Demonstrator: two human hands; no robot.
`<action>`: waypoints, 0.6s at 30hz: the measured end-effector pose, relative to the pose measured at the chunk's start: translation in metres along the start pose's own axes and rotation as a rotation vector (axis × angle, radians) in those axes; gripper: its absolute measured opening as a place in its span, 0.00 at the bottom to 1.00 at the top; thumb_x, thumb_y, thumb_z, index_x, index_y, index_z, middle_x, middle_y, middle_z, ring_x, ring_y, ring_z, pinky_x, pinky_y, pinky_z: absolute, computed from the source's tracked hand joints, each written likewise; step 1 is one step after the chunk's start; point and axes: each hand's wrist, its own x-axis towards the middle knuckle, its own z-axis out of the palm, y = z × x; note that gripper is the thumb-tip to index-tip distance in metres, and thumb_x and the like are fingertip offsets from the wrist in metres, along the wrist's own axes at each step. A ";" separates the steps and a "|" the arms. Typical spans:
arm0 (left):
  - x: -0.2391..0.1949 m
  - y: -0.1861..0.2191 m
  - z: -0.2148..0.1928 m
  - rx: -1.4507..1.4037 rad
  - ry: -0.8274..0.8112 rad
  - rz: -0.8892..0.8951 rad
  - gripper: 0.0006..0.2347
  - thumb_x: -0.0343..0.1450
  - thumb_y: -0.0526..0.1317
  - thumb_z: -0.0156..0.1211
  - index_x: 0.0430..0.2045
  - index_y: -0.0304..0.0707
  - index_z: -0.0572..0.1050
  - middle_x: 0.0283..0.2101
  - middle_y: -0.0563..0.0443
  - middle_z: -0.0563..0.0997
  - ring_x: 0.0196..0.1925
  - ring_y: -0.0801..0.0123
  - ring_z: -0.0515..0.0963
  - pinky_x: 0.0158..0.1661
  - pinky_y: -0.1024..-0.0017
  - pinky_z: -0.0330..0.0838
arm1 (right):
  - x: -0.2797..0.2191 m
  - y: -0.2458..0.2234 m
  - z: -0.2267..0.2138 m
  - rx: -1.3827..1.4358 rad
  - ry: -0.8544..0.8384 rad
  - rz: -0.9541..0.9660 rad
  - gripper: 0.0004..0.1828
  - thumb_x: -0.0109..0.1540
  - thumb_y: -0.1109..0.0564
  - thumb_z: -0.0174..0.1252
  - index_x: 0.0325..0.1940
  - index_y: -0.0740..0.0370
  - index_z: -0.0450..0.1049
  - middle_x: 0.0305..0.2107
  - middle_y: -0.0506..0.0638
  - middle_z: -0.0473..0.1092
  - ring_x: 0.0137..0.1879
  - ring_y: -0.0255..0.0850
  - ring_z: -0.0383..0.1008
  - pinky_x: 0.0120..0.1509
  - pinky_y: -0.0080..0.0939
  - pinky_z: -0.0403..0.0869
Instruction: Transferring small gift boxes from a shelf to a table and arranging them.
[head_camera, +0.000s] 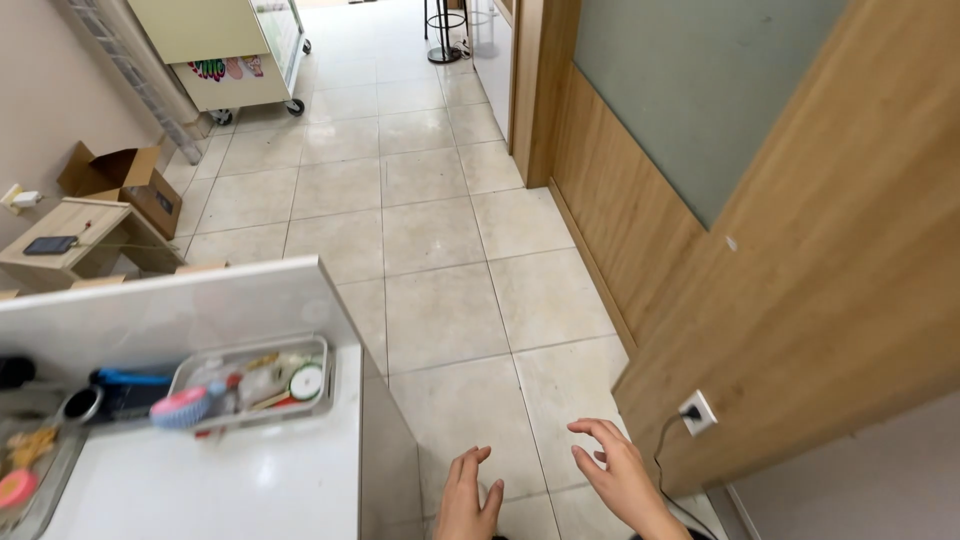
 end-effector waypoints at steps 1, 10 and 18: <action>0.026 0.009 -0.010 -0.001 0.001 -0.001 0.23 0.70 0.37 0.61 0.62 0.46 0.68 0.65 0.48 0.67 0.71 0.56 0.65 0.63 0.63 0.66 | 0.028 0.002 0.004 -0.001 -0.001 0.000 0.14 0.61 0.56 0.60 0.52 0.54 0.75 0.53 0.43 0.74 0.55 0.40 0.76 0.56 0.42 0.76; 0.274 0.058 -0.101 0.034 -0.086 0.083 0.20 0.71 0.38 0.61 0.59 0.44 0.67 0.65 0.47 0.67 0.70 0.54 0.67 0.63 0.63 0.67 | 0.272 -0.032 0.028 0.055 0.102 -0.001 0.14 0.61 0.56 0.60 0.51 0.57 0.77 0.49 0.46 0.75 0.55 0.41 0.78 0.52 0.41 0.82; 0.467 0.106 -0.135 -0.062 -0.003 0.093 0.18 0.70 0.37 0.61 0.56 0.42 0.70 0.65 0.47 0.68 0.68 0.56 0.69 0.61 0.63 0.69 | 0.456 -0.026 0.061 0.010 0.058 0.187 0.14 0.61 0.56 0.61 0.51 0.53 0.79 0.48 0.44 0.75 0.56 0.36 0.76 0.51 0.40 0.81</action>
